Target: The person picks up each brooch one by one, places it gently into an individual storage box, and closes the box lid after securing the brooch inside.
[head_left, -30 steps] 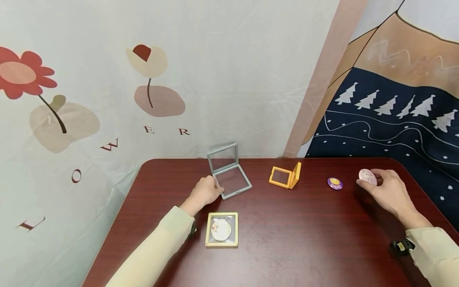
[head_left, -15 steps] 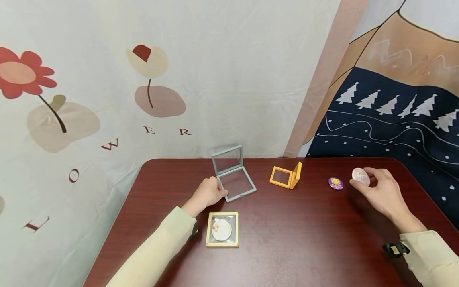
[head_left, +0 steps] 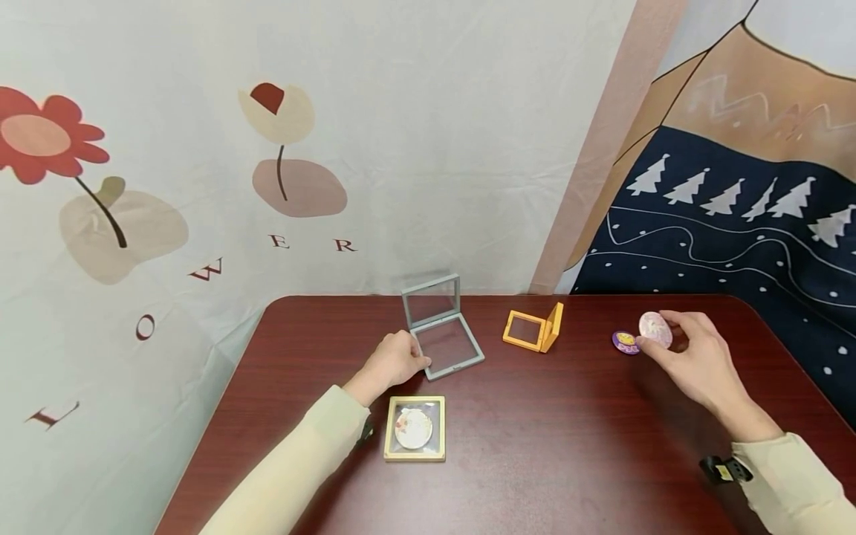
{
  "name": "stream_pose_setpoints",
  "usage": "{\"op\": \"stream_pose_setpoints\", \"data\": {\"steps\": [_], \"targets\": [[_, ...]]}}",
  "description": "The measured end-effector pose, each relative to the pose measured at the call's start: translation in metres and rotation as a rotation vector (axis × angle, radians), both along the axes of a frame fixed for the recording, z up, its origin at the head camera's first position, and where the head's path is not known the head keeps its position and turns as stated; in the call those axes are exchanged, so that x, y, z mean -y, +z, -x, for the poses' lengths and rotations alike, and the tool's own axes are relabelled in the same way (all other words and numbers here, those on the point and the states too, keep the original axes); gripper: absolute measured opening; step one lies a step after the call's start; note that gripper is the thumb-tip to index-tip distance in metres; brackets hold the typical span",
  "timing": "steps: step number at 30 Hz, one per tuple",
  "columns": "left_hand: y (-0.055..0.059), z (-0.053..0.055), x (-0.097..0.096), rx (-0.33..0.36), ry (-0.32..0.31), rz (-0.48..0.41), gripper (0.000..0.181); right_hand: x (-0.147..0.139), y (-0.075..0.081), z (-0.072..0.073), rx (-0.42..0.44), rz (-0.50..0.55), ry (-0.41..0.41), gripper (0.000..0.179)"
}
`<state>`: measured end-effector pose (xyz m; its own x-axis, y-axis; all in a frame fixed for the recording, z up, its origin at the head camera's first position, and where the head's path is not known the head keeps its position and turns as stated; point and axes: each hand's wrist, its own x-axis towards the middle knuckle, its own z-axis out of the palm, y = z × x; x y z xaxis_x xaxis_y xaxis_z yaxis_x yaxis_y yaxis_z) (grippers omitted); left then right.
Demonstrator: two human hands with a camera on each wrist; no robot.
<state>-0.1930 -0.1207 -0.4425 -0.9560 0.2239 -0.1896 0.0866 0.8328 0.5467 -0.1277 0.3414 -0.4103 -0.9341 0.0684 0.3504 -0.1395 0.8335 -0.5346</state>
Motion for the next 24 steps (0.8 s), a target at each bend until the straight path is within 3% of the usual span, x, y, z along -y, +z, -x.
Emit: {"op": "stream_pose_setpoints", "data": {"steps": [7,17,24], "targets": [[0.000,-0.001,-0.003,-0.036,-0.013,0.007,0.044,0.012,0.002,0.001,-0.039,0.023,0.025,0.058],[0.001,-0.003,-0.008,-0.029,-0.045,0.002,0.044,0.041,0.011,0.003,-0.096,0.079,0.069,0.059],[0.002,-0.002,-0.011,-0.009,-0.034,0.000,0.046,0.062,0.015,0.005,-0.084,0.115,0.121,0.059]]}}
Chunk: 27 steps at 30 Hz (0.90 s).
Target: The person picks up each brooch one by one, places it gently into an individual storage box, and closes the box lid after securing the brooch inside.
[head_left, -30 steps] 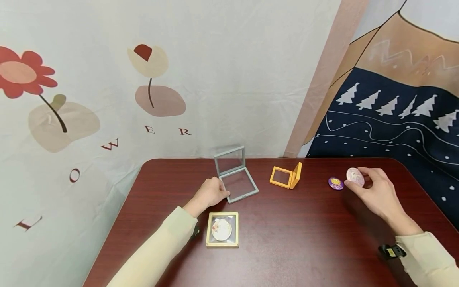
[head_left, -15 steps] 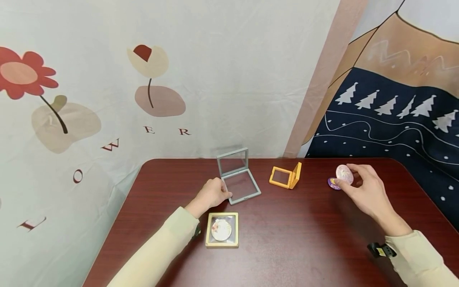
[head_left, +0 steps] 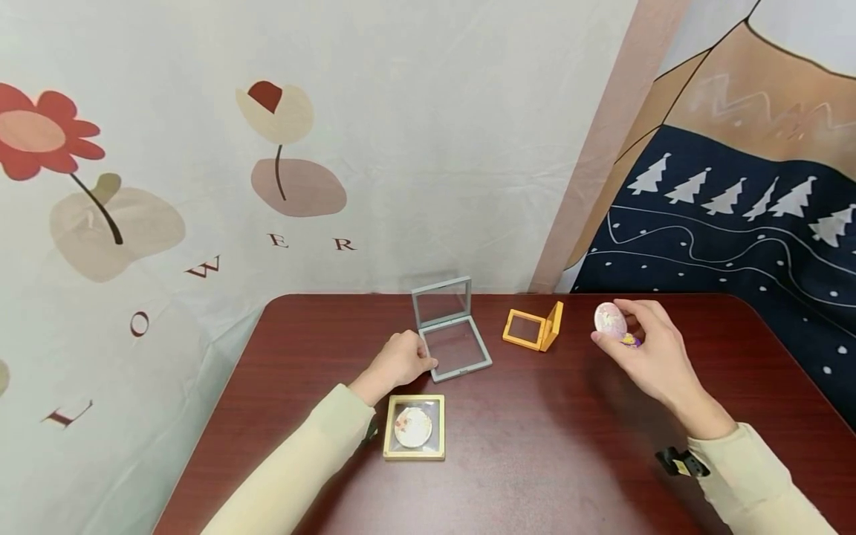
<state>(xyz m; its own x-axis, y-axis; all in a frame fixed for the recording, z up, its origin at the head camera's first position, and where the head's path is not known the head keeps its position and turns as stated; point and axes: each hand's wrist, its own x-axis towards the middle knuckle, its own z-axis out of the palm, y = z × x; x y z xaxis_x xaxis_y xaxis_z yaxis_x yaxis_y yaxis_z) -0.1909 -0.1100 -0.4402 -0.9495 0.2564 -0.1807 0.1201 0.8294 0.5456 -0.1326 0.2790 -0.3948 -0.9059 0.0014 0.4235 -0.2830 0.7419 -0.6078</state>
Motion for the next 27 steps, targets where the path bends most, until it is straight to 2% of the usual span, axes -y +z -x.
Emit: {"op": "stream_pose_setpoints", "data": {"steps": [10,22,27], "targets": [[0.002,-0.004,-0.002,0.002,-0.009,-0.023,0.051,0.030,-0.001,0.002,-0.048,0.003,0.078,0.060],[0.003,-0.006,-0.005,0.005,-0.011,-0.022,0.047,0.058,0.002,0.004,0.001,-0.011,0.122,0.061],[0.002,-0.007,-0.005,0.004,-0.017,-0.026,0.043,0.068,-0.001,0.006,-0.017,0.002,0.152,0.059]]}}
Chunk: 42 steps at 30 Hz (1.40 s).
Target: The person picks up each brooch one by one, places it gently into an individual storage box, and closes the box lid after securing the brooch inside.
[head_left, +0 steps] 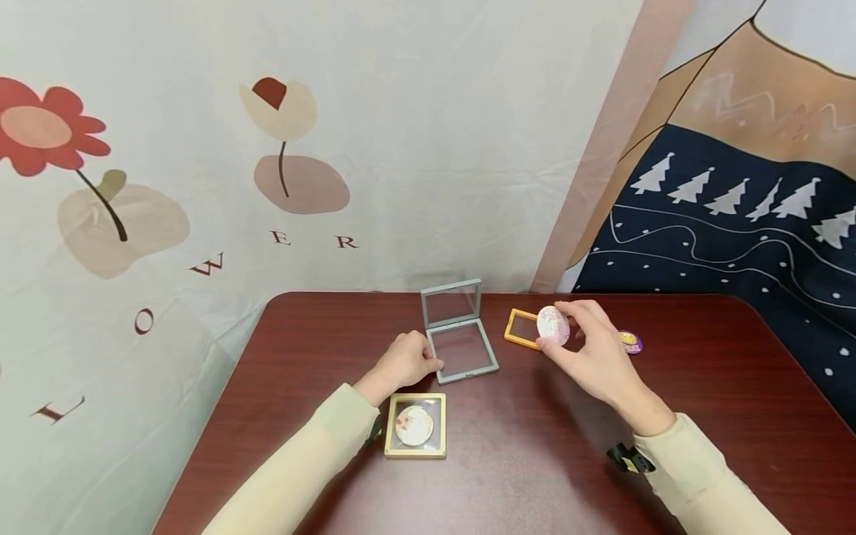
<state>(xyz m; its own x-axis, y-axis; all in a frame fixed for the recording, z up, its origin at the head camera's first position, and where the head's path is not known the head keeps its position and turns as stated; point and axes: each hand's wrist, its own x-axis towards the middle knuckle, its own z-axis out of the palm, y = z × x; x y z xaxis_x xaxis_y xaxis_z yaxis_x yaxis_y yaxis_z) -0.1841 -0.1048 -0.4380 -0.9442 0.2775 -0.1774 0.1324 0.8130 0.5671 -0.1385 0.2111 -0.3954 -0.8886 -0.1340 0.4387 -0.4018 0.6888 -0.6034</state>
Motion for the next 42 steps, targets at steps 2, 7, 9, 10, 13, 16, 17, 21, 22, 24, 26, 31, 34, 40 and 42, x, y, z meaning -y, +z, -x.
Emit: {"op": "stream_pose_setpoints", "data": {"steps": [2,7,9,10,13,16,17,21,22,24,26,31,34,40,42], "targets": [[0.000,0.000,0.000,0.004,0.001,-0.001,0.042,0.004,-0.001,0.001,-0.007,0.008,0.013,0.058],[-0.001,0.001,0.001,-0.001,-0.003,0.001,0.038,0.014,-0.004,0.003,0.015,0.011,0.035,0.057],[-0.002,0.001,0.001,-0.005,-0.008,0.002,0.036,0.018,-0.005,0.004,0.033,0.005,0.038,0.057],[-0.002,0.001,0.001,-0.008,-0.010,0.002,0.036,0.020,-0.005,0.005,0.041,0.002,0.040,0.058],[-0.002,0.002,0.002,-0.010,-0.015,-0.005,0.034,0.027,-0.007,0.007,0.060,-0.001,0.057,0.059],[-0.003,0.003,0.003,-0.006,-0.016,-0.017,0.034,0.033,-0.010,0.008,0.079,-0.007,0.077,0.059],[-0.003,0.004,0.004,-0.004,-0.016,-0.022,0.034,0.035,-0.011,0.008,0.086,-0.007,0.083,0.059],[-0.003,0.005,0.004,0.001,-0.021,-0.026,0.035,0.043,-0.014,0.009,0.117,0.019,0.112,0.060],[-0.003,0.005,0.004,0.002,-0.025,-0.026,0.035,0.045,-0.014,0.009,0.121,0.024,0.118,0.061],[-0.003,0.005,0.004,0.003,-0.032,-0.023,0.034,0.048,-0.015,0.010,0.125,0.024,0.130,0.062],[-0.002,0.005,0.004,-0.001,-0.038,-0.023,0.034,0.052,-0.016,0.011,0.124,0.010,0.134,0.062],[-0.001,0.005,0.003,0.002,-0.030,-0.031,0.035,0.061,-0.019,0.016,0.128,-0.027,0.131,0.060],[-0.001,0.005,0.002,0.005,-0.027,-0.033,0.034,0.067,-0.022,0.018,0.133,-0.044,0.130,0.059],[-0.001,0.006,0.002,0.022,-0.034,-0.025,0.030,0.075,-0.032,0.023,0.139,-0.086,0.135,0.057],[0.000,0.006,0.003,0.024,-0.036,-0.022,0.029,0.077,-0.035,0.025,0.141,-0.097,0.139,0.057]]}}
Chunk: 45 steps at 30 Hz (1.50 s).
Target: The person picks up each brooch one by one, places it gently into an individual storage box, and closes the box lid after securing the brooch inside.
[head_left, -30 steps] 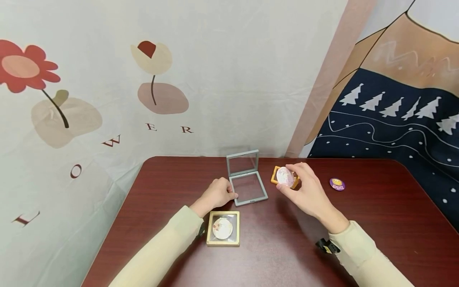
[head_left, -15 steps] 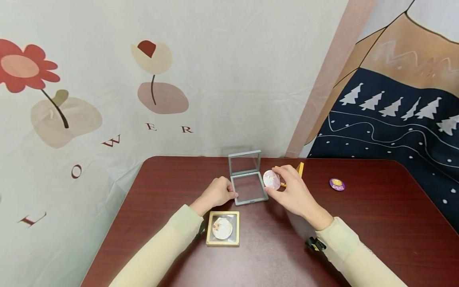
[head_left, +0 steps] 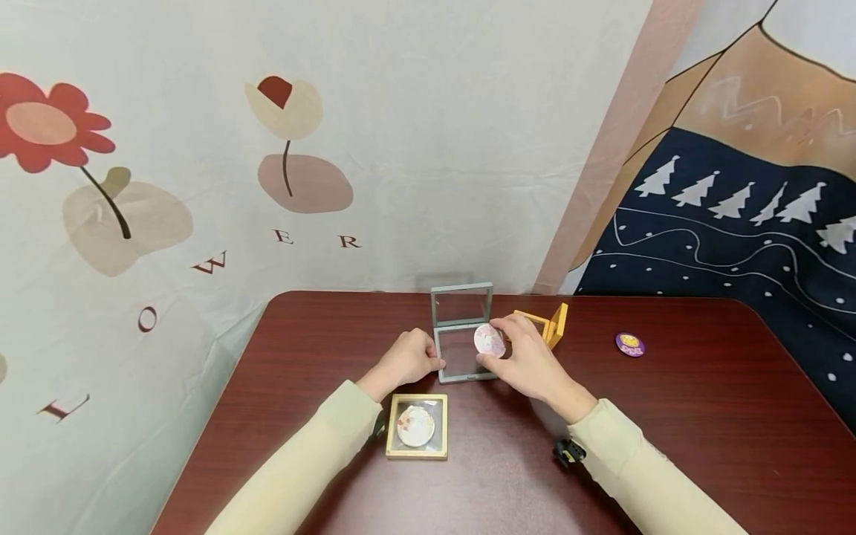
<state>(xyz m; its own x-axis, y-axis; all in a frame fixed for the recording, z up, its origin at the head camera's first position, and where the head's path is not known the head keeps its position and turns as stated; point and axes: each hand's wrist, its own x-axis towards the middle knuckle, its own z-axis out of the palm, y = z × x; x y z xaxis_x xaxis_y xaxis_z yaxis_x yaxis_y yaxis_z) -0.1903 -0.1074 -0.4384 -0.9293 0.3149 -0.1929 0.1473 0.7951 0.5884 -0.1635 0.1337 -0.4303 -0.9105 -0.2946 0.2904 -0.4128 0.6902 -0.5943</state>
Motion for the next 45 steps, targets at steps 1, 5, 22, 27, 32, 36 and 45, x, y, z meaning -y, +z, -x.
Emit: {"op": "stream_pose_setpoints", "data": {"steps": [1,5,22,27,32,36,45], "targets": [[0.001,0.000,0.000,0.000,0.000,0.002,0.029,0.001,-0.001,0.001,0.001,-0.004,0.004,0.057],[0.002,-0.001,0.001,0.003,-0.004,0.005,0.030,0.005,-0.005,0.002,0.015,-0.019,0.009,0.059],[0.000,-0.007,-0.001,0.014,-0.016,-0.018,0.030,0.019,-0.018,0.009,0.059,-0.095,0.051,0.059],[0.000,-0.007,-0.001,0.002,-0.007,-0.012,0.031,0.021,-0.024,0.012,0.079,-0.133,0.071,0.057],[-0.001,-0.006,0.000,-0.011,-0.011,-0.013,0.029,0.023,-0.028,0.014,0.081,-0.179,0.097,0.058],[-0.002,-0.005,0.001,-0.002,-0.006,-0.015,0.028,0.025,-0.029,0.014,0.074,-0.219,0.111,0.059],[-0.001,-0.004,0.002,0.003,-0.004,-0.019,0.028,0.028,-0.028,0.014,0.040,-0.244,0.124,0.058]]}}
